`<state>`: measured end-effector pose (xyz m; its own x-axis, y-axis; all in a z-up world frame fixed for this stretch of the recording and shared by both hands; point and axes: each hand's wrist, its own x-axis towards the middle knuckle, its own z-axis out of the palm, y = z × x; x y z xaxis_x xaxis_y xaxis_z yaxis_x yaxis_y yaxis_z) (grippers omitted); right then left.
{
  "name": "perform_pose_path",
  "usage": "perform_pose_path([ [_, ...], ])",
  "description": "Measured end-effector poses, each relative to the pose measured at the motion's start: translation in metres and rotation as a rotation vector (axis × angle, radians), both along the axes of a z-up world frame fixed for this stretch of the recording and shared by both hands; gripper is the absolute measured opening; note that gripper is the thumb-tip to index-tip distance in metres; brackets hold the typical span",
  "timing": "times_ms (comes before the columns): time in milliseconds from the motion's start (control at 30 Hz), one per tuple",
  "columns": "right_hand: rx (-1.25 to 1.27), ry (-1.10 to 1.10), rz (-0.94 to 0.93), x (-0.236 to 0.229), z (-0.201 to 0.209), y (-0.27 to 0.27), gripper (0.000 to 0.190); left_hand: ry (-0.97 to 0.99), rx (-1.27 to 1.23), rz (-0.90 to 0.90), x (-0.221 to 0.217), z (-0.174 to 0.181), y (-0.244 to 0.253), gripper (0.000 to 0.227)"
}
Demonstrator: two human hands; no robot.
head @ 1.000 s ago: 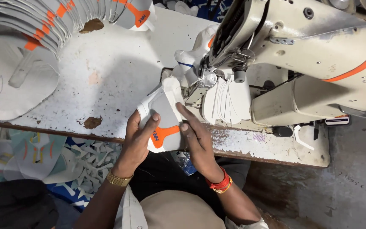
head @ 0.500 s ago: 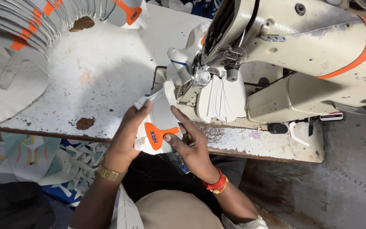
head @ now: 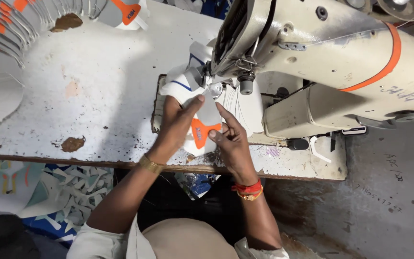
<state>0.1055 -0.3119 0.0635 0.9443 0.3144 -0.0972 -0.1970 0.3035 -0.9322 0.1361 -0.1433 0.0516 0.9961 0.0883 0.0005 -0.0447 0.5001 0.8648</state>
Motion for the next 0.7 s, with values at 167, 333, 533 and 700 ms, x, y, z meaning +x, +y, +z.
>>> perform_pose_path([
  [167,0.018,0.007,-0.077,-0.009,-0.005,0.034,0.073,-0.093,0.041,-0.137,0.027,-0.009,0.027,0.047],
  [333,-0.013,-0.090,-0.237,-0.017,-0.025,0.057,0.073,-0.051,0.260,-0.336,0.048,-0.002,0.051,0.053],
  [533,-0.020,-0.068,-0.260,-0.001,0.005,0.072,0.059,-0.016,0.270,-0.397,0.078,-0.010,0.056,0.047],
  [700,-0.256,-0.257,-0.209,0.018,-0.025,0.028,0.046,-0.008,0.250,-0.454,0.099,-0.013,0.061,0.044],
])
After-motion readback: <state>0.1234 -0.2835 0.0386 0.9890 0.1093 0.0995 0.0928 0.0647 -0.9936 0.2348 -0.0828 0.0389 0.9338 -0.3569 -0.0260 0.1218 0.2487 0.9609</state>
